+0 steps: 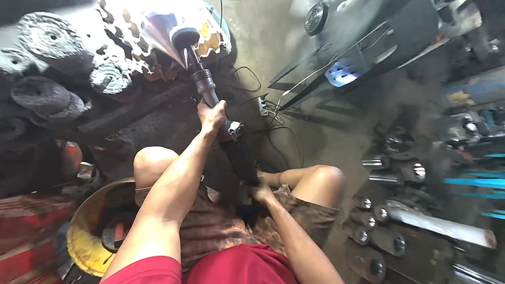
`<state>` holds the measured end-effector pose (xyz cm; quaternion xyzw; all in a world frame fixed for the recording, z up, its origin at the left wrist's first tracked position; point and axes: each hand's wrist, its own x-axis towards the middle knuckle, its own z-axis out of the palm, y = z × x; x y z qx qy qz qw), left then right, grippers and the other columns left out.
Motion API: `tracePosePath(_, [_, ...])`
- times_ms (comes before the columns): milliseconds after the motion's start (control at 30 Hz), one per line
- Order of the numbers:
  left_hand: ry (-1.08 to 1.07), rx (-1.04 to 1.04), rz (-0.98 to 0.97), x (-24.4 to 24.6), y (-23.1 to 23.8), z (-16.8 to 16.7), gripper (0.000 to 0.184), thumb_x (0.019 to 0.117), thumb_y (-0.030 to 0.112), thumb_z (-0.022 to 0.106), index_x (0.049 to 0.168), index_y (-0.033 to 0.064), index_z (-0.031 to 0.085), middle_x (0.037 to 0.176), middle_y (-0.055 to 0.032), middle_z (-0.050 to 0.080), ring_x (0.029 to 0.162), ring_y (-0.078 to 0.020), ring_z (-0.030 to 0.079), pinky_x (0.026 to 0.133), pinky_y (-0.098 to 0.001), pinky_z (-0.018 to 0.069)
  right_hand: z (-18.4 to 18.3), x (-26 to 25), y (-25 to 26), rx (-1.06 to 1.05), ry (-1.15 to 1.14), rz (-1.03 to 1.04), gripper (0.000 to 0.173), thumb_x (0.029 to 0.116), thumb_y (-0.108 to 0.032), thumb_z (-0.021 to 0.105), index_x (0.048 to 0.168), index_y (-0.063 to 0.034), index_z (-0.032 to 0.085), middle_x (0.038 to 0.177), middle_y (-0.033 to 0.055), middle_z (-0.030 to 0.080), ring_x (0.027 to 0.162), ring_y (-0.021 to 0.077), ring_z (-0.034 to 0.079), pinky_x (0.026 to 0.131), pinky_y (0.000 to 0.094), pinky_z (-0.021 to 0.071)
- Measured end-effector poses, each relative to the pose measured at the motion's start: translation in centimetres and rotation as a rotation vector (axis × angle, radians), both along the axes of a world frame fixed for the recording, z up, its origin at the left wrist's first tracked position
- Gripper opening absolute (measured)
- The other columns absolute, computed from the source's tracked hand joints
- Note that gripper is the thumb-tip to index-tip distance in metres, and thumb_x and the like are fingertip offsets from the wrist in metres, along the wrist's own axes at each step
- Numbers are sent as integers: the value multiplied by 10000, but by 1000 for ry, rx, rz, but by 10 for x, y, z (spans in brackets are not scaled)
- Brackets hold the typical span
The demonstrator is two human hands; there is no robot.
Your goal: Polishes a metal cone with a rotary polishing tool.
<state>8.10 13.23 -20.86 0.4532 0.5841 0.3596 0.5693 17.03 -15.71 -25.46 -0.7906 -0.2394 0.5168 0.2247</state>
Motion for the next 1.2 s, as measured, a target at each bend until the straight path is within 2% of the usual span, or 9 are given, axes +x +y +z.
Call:
tracePosePath(67, [61,-33,-32,7,2,-5,456,805,255,773,1194,52,649,990,-113,713,896,-222,700,798,-482,580,2,1,1,-39,34,-12,331,880,-354,809,1024,-70,719,791,59,716,651,167,684,662,393,612])
tracePosePath(233, [112,-6,-70,14,7,-13,477,788,285,766,1179,38,649,1007,-133,711,932,-259,697,820,-523,568,2,2,2,-23,15,-45,374,846,-332,844,1088,-75,724,924,66,746,788,159,719,772,395,624])
tracePosePath(333, [101,-6,-54,12,5,-11,450,790,279,764,1157,45,648,966,-117,708,884,-238,697,782,-508,571,2,5,1,-47,10,-16,424,849,-362,843,1136,-79,710,976,71,746,849,166,724,818,405,623])
tracePosePath(433, [45,-29,-15,8,1,-4,462,797,252,773,1193,52,645,987,-103,713,881,-205,704,787,-469,591,-1,7,1,-30,21,0,381,858,-396,827,1031,-75,716,823,61,721,673,167,691,673,393,618])
tracePosePath(533, [-17,1,20,1,-3,1,338,795,183,752,1086,52,641,833,-56,696,700,-162,693,641,-396,607,-1,7,-1,15,-2,26,371,849,-408,821,998,-82,728,809,46,723,683,155,692,696,396,616])
tracePosePath(633, [-80,10,37,-7,-7,5,283,819,150,726,1061,46,623,772,-41,691,629,-158,694,585,-372,621,3,4,1,-10,-84,73,393,854,-428,813,1026,-84,731,839,54,728,712,162,699,730,418,613])
tracePosePath(767, [-114,48,56,-15,-9,1,220,826,130,720,1011,48,635,763,-27,680,642,-134,683,610,-351,611,12,2,6,-96,-177,133,411,860,-456,794,1069,-106,736,937,67,749,846,190,725,833,469,607])
tracePosePath(933, [-201,82,106,-23,-8,-4,149,840,76,698,961,47,616,718,-14,670,600,-131,676,578,-339,612,14,3,10,-95,-229,186,384,856,-478,775,1003,-125,748,944,59,750,905,198,723,864,500,589])
tracePosePath(1200, [-247,59,133,-26,-7,-7,174,838,74,703,984,34,618,720,-45,683,575,-173,685,549,-371,623,8,3,8,-58,-240,193,370,859,-466,779,993,-122,751,920,58,750,878,193,723,846,486,594])
